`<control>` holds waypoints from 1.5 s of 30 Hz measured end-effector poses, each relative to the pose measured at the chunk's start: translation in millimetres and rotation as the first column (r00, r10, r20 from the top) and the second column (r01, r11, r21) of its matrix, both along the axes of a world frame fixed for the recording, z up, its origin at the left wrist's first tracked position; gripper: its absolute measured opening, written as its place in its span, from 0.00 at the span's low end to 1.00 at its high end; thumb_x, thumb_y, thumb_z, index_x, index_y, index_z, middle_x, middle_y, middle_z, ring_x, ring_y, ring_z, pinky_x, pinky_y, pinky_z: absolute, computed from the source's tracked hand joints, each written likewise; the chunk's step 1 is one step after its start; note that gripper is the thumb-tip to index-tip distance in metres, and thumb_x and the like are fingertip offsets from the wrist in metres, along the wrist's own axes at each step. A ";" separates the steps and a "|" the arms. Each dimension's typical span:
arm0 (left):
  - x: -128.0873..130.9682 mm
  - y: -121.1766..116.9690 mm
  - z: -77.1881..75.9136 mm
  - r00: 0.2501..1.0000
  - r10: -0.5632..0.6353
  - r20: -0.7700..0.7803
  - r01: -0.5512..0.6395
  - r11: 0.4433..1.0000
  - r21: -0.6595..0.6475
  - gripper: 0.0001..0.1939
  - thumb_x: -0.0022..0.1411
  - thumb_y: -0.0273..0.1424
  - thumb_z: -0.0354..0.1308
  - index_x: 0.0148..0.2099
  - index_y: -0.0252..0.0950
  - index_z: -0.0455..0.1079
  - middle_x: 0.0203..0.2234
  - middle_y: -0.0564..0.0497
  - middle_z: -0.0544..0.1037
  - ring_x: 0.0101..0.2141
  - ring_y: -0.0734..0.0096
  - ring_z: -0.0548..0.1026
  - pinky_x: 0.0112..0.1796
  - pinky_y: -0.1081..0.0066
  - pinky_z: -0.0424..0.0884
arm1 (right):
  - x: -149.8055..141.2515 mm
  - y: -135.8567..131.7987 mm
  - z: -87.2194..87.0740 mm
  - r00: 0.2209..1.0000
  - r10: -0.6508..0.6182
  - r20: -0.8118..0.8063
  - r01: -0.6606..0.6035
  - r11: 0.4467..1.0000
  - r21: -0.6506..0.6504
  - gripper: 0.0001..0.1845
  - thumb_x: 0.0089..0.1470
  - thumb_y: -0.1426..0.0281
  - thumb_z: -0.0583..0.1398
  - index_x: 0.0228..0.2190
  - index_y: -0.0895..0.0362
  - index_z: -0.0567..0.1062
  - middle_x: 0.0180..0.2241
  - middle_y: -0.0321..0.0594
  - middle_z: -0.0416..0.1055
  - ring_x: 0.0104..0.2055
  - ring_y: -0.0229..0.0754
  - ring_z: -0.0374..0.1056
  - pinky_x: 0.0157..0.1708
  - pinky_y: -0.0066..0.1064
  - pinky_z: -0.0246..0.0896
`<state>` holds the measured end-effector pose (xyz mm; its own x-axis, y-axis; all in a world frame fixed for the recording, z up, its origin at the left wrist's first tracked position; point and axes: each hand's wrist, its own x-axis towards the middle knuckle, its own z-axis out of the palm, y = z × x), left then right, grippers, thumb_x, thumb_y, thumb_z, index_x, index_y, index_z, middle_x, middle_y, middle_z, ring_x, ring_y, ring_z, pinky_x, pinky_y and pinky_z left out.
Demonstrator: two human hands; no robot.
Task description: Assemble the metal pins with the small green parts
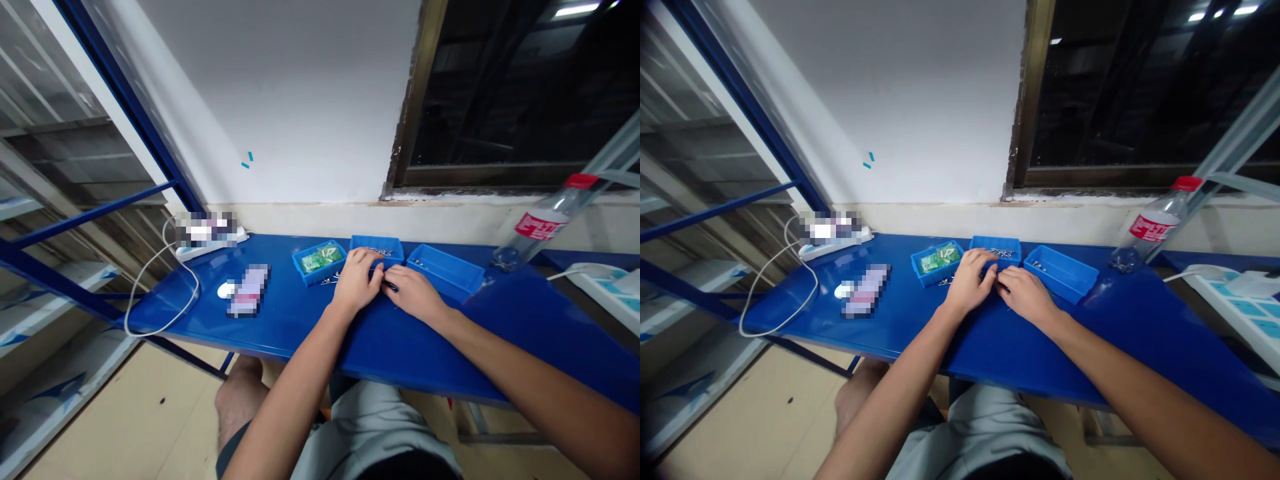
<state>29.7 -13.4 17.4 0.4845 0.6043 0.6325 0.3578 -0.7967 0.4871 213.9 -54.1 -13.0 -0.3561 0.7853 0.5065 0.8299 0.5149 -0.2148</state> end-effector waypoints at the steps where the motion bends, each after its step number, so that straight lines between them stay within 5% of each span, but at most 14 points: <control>1: -0.2 0.0 -0.6 1.000 -0.006 0.003 0.006 1.000 -0.009 0.14 0.74 0.30 0.51 0.55 0.37 0.74 0.51 0.42 0.78 0.59 0.55 0.70 0.65 0.53 0.65 | 0.2 0.4 0.0 0.999 -0.008 -0.032 0.008 1.000 0.009 0.10 0.64 0.74 0.58 0.35 0.52 0.80 0.37 0.47 0.80 0.43 0.55 0.75 0.45 0.46 0.71; 9: 2.2 -2.7 -5.3 0.997 0.062 -0.035 -0.065 0.995 -0.081 0.16 0.74 0.32 0.52 0.57 0.37 0.77 0.49 0.41 0.79 0.53 0.55 0.75 0.59 0.55 0.70 | 9.8 1.9 4.8 0.964 -0.071 -0.255 0.086 0.995 0.047 0.07 0.60 0.73 0.61 0.37 0.50 0.79 0.39 0.41 0.80 0.44 0.53 0.75 0.47 0.46 0.69; 17: 2.9 -2.3 -3.7 0.996 -0.012 -0.091 -0.006 0.981 -0.192 0.19 0.72 0.28 0.52 0.59 0.40 0.78 0.50 0.46 0.84 0.48 0.56 0.82 0.54 0.59 0.75 | 1.5 -7.5 15.4 0.919 -0.066 -0.390 0.097 0.993 0.061 0.07 0.60 0.72 0.61 0.37 0.50 0.80 0.39 0.41 0.79 0.36 0.47 0.73 0.35 0.40 0.70; 21: 4.7 -1.5 -2.4 0.999 -0.003 0.051 0.019 0.952 -0.306 0.15 0.72 0.31 0.55 0.52 0.42 0.82 0.48 0.50 0.86 0.46 0.59 0.84 0.53 0.63 0.77 | -0.7 -10.4 19.3 0.896 -0.044 -0.443 0.087 0.993 0.077 0.06 0.62 0.70 0.61 0.37 0.51 0.80 0.40 0.42 0.78 0.33 0.45 0.73 0.35 0.40 0.71; 26: 7.2 4.9 -7.4 0.962 0.022 0.272 0.114 0.873 -0.474 0.09 0.68 0.33 0.62 0.46 0.37 0.82 0.43 0.46 0.87 0.44 0.59 0.84 0.50 0.63 0.79 | -0.5 -11.0 18.5 0.877 -0.004 -0.480 0.031 0.998 0.049 0.05 0.63 0.66 0.62 0.38 0.50 0.80 0.43 0.42 0.80 0.42 0.49 0.77 0.44 0.43 0.73; 33: 11.4 8.6 -16.4 0.917 -0.034 0.398 0.246 0.832 -0.497 0.06 0.62 0.24 0.66 0.42 0.34 0.73 0.36 0.48 0.84 0.39 0.67 0.84 0.43 0.70 0.78 | -0.6 -3.8 7.8 0.628 -0.133 -0.767 -0.003 0.985 -0.173 0.19 0.61 0.56 0.67 0.48 0.53 0.79 0.41 0.44 0.79 0.41 0.48 0.77 0.40 0.39 0.75; 40: 10.6 9.6 -15.5 0.917 -0.028 0.398 0.240 0.835 -0.495 0.11 0.61 0.25 0.68 0.42 0.36 0.68 0.35 0.50 0.82 0.37 0.69 0.82 0.41 0.70 0.76 | 3.1 -3.5 12.5 0.601 -0.113 -0.791 -0.063 0.980 -0.188 0.17 0.58 0.53 0.69 0.38 0.53 0.84 0.39 0.44 0.80 0.38 0.46 0.77 0.39 0.38 0.74; 45: 10.3 13.5 -14.0 0.841 -0.054 0.539 0.398 0.735 -0.548 0.18 0.61 0.26 0.70 0.48 0.36 0.65 0.38 0.47 0.83 0.39 0.69 0.82 0.45 0.67 0.76 | 2.3 -6.1 17.6 0.511 -0.168 -0.843 -0.111 0.959 -0.259 0.20 0.54 0.52 0.71 0.38 0.55 0.83 0.33 0.43 0.81 0.31 0.43 0.75 0.32 0.35 0.74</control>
